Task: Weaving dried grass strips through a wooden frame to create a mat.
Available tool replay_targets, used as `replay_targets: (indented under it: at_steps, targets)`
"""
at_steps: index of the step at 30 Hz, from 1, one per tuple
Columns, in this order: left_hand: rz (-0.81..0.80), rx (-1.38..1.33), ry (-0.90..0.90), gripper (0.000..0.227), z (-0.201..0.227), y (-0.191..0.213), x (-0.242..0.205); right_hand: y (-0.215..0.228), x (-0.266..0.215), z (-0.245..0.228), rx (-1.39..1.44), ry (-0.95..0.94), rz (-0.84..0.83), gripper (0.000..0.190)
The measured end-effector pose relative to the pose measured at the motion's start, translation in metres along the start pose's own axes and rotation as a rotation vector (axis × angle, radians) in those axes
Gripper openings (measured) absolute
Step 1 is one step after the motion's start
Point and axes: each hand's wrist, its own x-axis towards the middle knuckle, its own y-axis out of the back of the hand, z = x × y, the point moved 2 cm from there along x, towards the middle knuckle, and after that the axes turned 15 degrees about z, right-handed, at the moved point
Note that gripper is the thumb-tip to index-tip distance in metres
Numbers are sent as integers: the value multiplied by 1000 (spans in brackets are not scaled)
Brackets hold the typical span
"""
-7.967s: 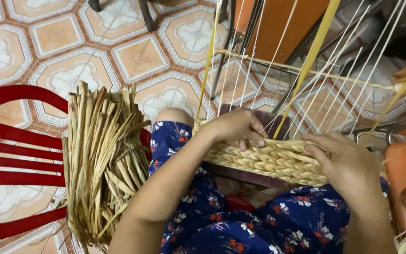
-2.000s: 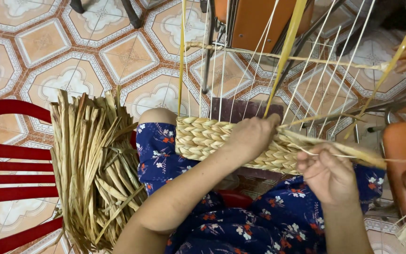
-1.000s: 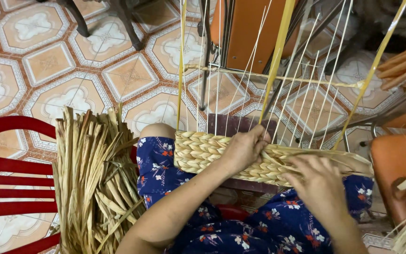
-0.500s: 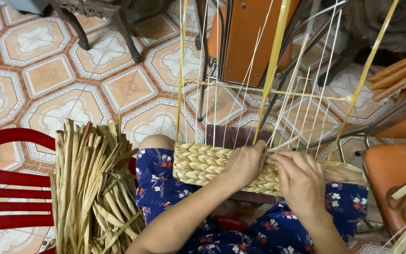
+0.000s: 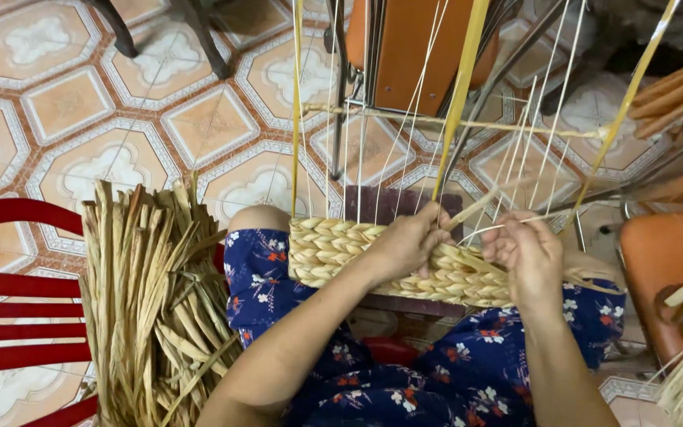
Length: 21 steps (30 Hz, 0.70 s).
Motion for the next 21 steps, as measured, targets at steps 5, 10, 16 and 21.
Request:
replay_targets:
  at_steps: [5,10,16,21]
  targets:
    - [101,279,-87,15,-3,-18,16,7,-17,-17,326,-302,-101,27]
    - [158,472,-250,20,-27,-31,31,9,-25,-66,-366,536,-167,26]
    - [65,118,-23,25,2,-13,10,18,-9,-31,-992,239,-192,15]
    - [128,183,-83,28,-11,-17,10,25,-8,-28,-1120,217,-110,33]
